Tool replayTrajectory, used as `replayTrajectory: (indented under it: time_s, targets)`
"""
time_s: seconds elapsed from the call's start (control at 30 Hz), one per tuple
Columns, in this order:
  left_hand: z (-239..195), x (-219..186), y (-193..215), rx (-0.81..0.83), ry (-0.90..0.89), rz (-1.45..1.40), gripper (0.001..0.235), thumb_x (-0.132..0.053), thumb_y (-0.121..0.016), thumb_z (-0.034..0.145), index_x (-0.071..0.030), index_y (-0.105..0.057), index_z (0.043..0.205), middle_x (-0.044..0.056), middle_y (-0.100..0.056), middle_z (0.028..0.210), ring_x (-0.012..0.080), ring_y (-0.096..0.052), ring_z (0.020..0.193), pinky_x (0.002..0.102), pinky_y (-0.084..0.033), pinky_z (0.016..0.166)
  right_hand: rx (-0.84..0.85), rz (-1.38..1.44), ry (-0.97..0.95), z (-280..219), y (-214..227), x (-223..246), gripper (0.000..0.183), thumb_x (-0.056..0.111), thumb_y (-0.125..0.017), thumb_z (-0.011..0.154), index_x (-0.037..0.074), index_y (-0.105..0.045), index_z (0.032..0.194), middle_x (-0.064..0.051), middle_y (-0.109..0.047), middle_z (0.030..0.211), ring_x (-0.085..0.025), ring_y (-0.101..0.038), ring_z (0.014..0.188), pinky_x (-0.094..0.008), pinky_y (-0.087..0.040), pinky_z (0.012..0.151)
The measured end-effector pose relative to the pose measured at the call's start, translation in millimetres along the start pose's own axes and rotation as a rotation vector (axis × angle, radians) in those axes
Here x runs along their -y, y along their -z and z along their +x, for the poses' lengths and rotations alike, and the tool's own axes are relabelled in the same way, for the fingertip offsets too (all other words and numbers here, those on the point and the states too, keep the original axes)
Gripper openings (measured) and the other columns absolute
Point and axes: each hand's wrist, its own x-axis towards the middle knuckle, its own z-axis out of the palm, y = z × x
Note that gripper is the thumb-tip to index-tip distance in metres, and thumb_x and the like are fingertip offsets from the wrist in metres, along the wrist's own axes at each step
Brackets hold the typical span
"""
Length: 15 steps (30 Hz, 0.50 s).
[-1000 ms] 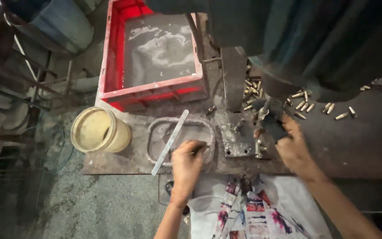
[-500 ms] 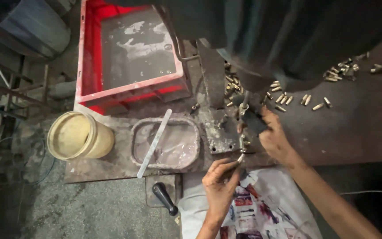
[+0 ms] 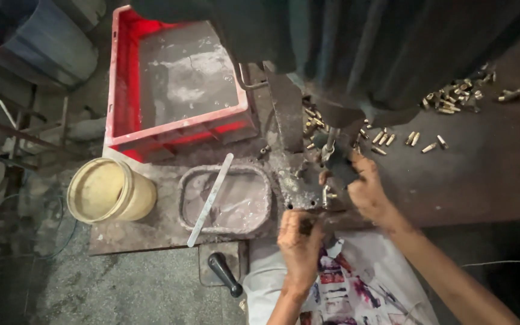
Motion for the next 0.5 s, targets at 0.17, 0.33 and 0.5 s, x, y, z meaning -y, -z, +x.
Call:
replayTrajectory:
  time_s: [0.17,0.33,0.5]
  targets:
    - [34.9,-16.8,15.7,-0.022,-0.155,0.285,0.027,-0.002,-0.075,0.085,-0.002,-0.065,0.11,0.015,-0.065,0.106,0.0332,-0.066,0.096,0.04,-0.054,0.083,0.005,-0.099,0.062,-2.6,-22.3,46.3,0.051,-0.005,-0.038,0.078,-0.001,-0.064,0.122,-0.006,-0.072,0.101,-0.014,-0.068,0.09,-0.029,-0.055,0.087]
    - [91.0,-17.0,-7.2,0.024,-0.291,0.541,0.057,-0.024,-0.082,0.082,0.004,-0.061,0.127,0.02,-0.062,0.118,0.0414,-0.055,0.108,0.047,-0.046,0.093,-0.1,-0.207,0.036,-2.6,-19.8,17.3,0.036,-0.005,-0.042,0.088,-0.003,-0.069,0.112,-0.006,-0.073,0.097,-0.014,-0.069,0.089,-0.028,-0.056,0.085]
    - [88.3,-16.9,-3.0,0.177,-0.186,0.573,0.031,-0.008,-0.077,0.085,-0.009,-0.076,0.116,0.007,-0.074,0.103,0.0308,-0.063,0.102,0.04,-0.05,0.092,0.033,-0.176,0.243,-3.6,-17.5,23.6,0.045,-0.007,-0.038,0.08,-0.002,-0.065,0.116,-0.005,-0.073,0.099,-0.013,-0.066,0.094,-0.026,-0.053,0.092]
